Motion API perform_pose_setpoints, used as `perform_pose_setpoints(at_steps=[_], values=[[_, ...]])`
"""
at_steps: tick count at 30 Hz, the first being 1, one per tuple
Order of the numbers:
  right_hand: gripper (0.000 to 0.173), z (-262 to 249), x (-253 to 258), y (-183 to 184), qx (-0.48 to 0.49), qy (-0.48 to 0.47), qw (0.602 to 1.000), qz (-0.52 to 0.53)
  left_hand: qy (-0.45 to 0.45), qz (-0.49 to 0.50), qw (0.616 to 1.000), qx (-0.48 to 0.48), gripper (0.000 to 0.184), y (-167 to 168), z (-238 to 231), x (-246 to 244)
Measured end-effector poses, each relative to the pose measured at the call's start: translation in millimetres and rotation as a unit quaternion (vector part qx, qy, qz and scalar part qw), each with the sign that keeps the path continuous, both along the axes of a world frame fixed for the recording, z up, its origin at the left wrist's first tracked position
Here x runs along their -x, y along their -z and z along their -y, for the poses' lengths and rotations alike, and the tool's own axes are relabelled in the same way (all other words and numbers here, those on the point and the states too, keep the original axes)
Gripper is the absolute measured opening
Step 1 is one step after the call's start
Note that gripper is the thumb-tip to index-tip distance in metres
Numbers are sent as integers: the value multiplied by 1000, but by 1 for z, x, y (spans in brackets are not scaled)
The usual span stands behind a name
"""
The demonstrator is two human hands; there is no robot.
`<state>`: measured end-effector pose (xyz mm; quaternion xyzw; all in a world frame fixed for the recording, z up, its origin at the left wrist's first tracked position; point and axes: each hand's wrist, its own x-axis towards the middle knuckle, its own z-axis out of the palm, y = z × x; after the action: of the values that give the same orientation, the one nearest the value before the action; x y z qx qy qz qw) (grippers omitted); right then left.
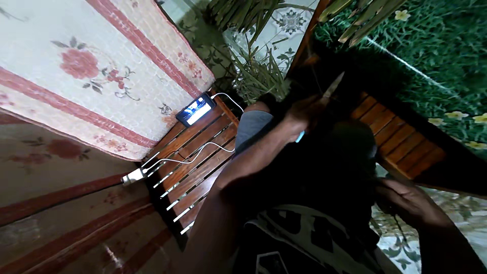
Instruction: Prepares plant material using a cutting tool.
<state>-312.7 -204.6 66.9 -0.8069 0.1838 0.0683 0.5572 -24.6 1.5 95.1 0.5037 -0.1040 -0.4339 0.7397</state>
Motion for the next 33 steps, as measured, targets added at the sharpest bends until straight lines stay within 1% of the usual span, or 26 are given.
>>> perform_pose_setpoints(at_steps=[2,4,7,9,13,15,19,22,25,28,30,33], values=[[32,-10,-16,-8,-34,20,999,-7,38,-2,999,-26,25,11,9,26],[31,-22,-39,-19,-52,49,997,-33,75,-25,996,-39,28,17,14,52],[28,-36,-64,-30,-19,67,996,-57,110,-19,993,-30,26,14,11,70],[26,-39,-70,-29,-11,64,996,-60,96,-20,995,-34,30,13,7,61],[31,-44,-71,-31,39,33,998,-44,16,-28,999,-18,26,19,-4,34],[31,-43,-71,-33,52,15,997,-47,-11,-28,1000,-5,25,17,-10,19],[29,-39,-66,-32,57,-21,997,-43,-54,-24,998,5,33,8,-23,-5],[28,-33,-59,-29,63,-40,996,-55,-67,-11,997,26,34,6,-31,-25],[28,-23,-48,-24,52,-38,995,-81,-69,-9,996,52,36,6,-36,-39],[27,-8,-35,-20,34,-49,995,-79,-71,-6,996,50,37,2,-40,-48],[27,2,-22,-10,35,-51,997,-36,-80,-5,995,51,35,-1,-42,-55],[24,15,-1,5,-17,-29,999,16,-98,1,993,60,34,-4,-47,-69]])
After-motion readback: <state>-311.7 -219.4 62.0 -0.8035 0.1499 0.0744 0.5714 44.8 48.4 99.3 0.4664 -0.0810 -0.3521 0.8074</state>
